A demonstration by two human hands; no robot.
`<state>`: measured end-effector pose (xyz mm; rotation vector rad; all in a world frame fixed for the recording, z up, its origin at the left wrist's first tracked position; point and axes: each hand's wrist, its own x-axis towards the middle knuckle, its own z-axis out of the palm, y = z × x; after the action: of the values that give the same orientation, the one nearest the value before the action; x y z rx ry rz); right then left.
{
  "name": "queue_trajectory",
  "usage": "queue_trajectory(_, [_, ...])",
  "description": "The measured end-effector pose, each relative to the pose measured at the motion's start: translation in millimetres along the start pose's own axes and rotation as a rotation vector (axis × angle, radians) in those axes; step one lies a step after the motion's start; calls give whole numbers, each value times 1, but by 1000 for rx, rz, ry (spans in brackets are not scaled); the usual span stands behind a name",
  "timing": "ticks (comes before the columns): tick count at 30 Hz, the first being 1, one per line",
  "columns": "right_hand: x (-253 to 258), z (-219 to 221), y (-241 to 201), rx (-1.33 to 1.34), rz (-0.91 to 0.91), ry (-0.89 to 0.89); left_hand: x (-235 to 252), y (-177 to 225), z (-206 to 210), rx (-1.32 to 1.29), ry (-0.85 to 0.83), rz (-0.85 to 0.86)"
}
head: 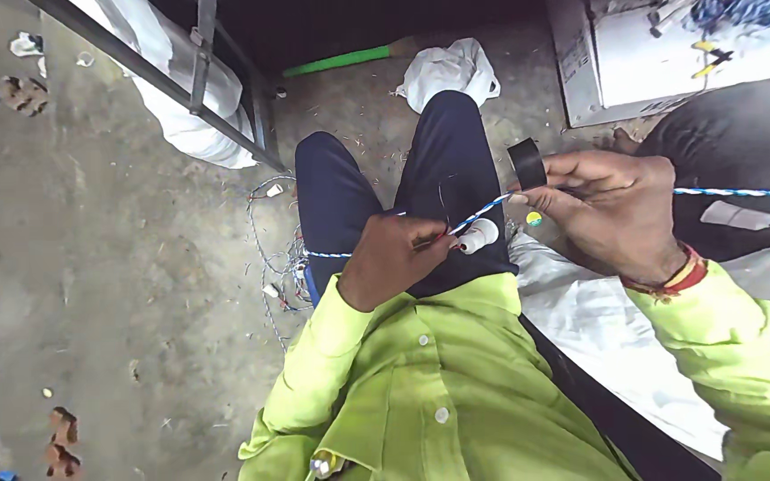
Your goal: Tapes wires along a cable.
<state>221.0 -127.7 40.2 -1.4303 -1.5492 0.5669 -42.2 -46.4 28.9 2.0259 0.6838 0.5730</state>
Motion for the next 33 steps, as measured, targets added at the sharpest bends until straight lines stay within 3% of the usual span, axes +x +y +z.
queue_trajectory(8, [-1,-3,-15,186,176,-177,-4,-6,8,-47,97,-21])
queue_trajectory(15, [14,33,-28,384,358,-147,-8,-4,11,62,94,13])
queue_trajectory(23, [18,46,-32,250,227,-30,-11,-4,20,102,65,3])
queue_trajectory(28, [21,42,-28,352,206,-53,-7,-7,17,-65,17,-59])
queue_trajectory(33, [19,50,-39,379,279,-133,-4,1,19,-451,141,-100])
